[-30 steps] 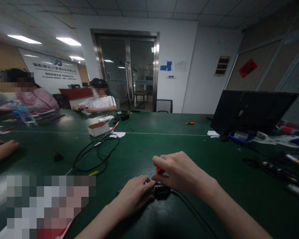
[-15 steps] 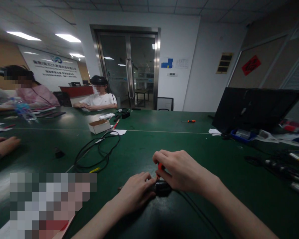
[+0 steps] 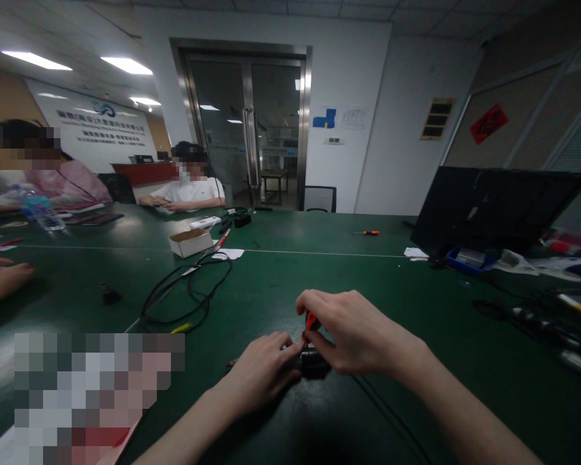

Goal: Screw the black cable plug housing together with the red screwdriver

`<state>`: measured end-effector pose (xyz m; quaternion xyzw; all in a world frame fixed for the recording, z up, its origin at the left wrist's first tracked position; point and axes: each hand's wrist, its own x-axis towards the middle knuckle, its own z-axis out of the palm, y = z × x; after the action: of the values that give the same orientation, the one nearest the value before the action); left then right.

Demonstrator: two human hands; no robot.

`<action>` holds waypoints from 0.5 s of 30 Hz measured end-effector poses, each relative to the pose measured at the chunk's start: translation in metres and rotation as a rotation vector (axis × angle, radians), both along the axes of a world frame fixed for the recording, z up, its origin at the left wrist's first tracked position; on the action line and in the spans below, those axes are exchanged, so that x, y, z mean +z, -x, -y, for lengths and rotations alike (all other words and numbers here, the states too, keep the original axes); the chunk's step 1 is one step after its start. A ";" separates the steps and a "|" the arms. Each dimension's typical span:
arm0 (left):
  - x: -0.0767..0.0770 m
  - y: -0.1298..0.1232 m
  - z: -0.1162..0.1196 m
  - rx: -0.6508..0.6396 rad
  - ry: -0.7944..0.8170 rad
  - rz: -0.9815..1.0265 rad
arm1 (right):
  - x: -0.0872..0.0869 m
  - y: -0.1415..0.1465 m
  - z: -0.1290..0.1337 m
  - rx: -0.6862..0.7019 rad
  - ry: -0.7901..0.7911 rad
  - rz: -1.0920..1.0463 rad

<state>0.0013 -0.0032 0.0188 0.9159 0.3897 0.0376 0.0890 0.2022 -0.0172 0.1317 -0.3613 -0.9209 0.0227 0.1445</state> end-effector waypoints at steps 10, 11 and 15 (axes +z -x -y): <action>0.000 0.000 0.001 0.000 -0.002 -0.002 | -0.003 0.003 -0.004 -0.121 -0.163 0.120; 0.000 0.000 0.001 -0.002 0.000 0.005 | -0.003 0.003 -0.005 -0.134 -0.182 0.131; -0.004 0.000 0.001 0.014 -0.008 0.014 | -0.004 0.005 -0.003 -0.121 -0.169 0.097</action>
<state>0.0016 -0.0042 0.0149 0.9132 0.3954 0.0460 0.0877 0.1972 -0.0147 0.1280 -0.4036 -0.9019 -0.0812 0.1305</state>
